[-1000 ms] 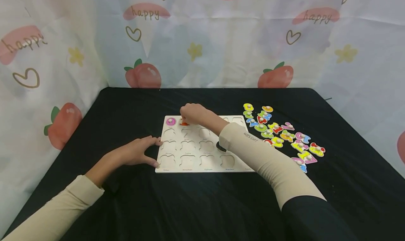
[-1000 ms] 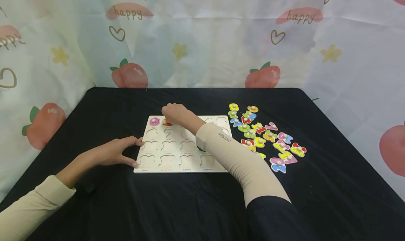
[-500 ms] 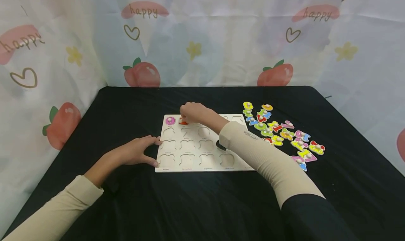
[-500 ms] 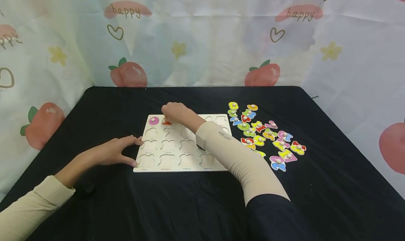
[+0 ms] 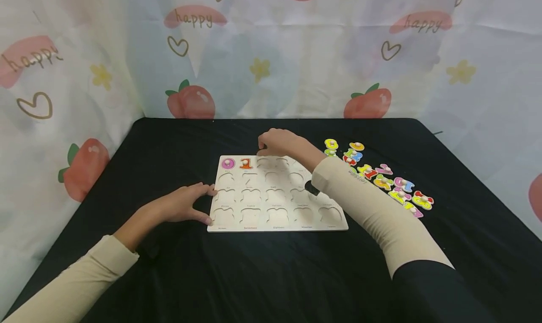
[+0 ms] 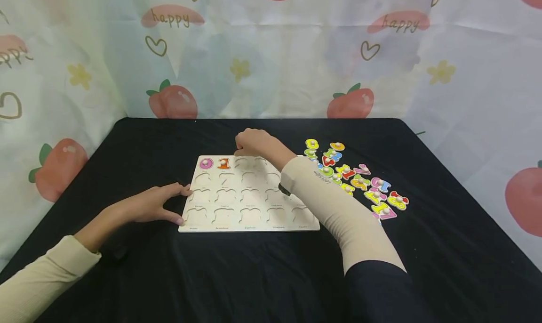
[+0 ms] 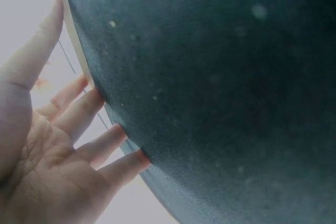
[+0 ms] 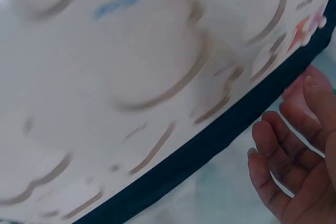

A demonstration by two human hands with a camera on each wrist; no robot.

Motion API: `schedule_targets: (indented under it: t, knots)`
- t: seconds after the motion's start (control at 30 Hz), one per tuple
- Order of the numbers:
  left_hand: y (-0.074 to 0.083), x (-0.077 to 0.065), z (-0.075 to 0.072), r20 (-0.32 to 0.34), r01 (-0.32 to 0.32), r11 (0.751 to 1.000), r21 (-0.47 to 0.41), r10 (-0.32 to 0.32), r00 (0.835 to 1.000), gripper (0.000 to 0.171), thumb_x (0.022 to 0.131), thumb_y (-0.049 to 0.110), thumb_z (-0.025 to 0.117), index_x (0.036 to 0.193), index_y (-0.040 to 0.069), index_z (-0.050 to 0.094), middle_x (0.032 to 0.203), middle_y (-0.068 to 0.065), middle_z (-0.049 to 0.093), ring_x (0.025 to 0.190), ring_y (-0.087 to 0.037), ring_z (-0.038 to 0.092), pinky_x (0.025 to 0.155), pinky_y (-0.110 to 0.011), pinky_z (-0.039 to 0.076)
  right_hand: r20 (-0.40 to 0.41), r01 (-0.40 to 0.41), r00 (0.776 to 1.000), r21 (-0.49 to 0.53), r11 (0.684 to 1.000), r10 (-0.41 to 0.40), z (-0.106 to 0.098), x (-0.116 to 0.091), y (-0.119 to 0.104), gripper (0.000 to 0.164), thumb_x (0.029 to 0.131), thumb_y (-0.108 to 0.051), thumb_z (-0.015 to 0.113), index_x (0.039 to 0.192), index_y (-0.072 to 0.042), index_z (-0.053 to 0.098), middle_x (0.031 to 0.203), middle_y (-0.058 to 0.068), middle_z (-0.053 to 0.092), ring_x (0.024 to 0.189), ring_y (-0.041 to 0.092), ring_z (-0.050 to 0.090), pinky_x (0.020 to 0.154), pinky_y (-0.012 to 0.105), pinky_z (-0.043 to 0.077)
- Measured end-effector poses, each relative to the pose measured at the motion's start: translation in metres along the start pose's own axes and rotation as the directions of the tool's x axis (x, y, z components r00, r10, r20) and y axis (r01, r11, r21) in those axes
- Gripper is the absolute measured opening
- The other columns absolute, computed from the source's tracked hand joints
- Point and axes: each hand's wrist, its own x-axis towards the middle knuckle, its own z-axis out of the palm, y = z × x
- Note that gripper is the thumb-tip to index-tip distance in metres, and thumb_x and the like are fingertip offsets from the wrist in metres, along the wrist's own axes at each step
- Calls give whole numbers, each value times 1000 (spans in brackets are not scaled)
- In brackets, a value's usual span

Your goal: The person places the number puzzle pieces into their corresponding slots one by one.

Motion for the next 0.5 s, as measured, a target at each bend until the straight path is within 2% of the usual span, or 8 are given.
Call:
schedule_targets:
  t: [0.5]
  knots:
    - [3,-1,1,2,11,1000,3,-11,1000,80,73,42,78,136,5,46,145,-19,36,131,-39,32,101,-54,31,-1,-185,983,31,982,185,0,-64,86,29,93,-32,60,111,-8,65,106,8,63,90,24,60,79,43,47]
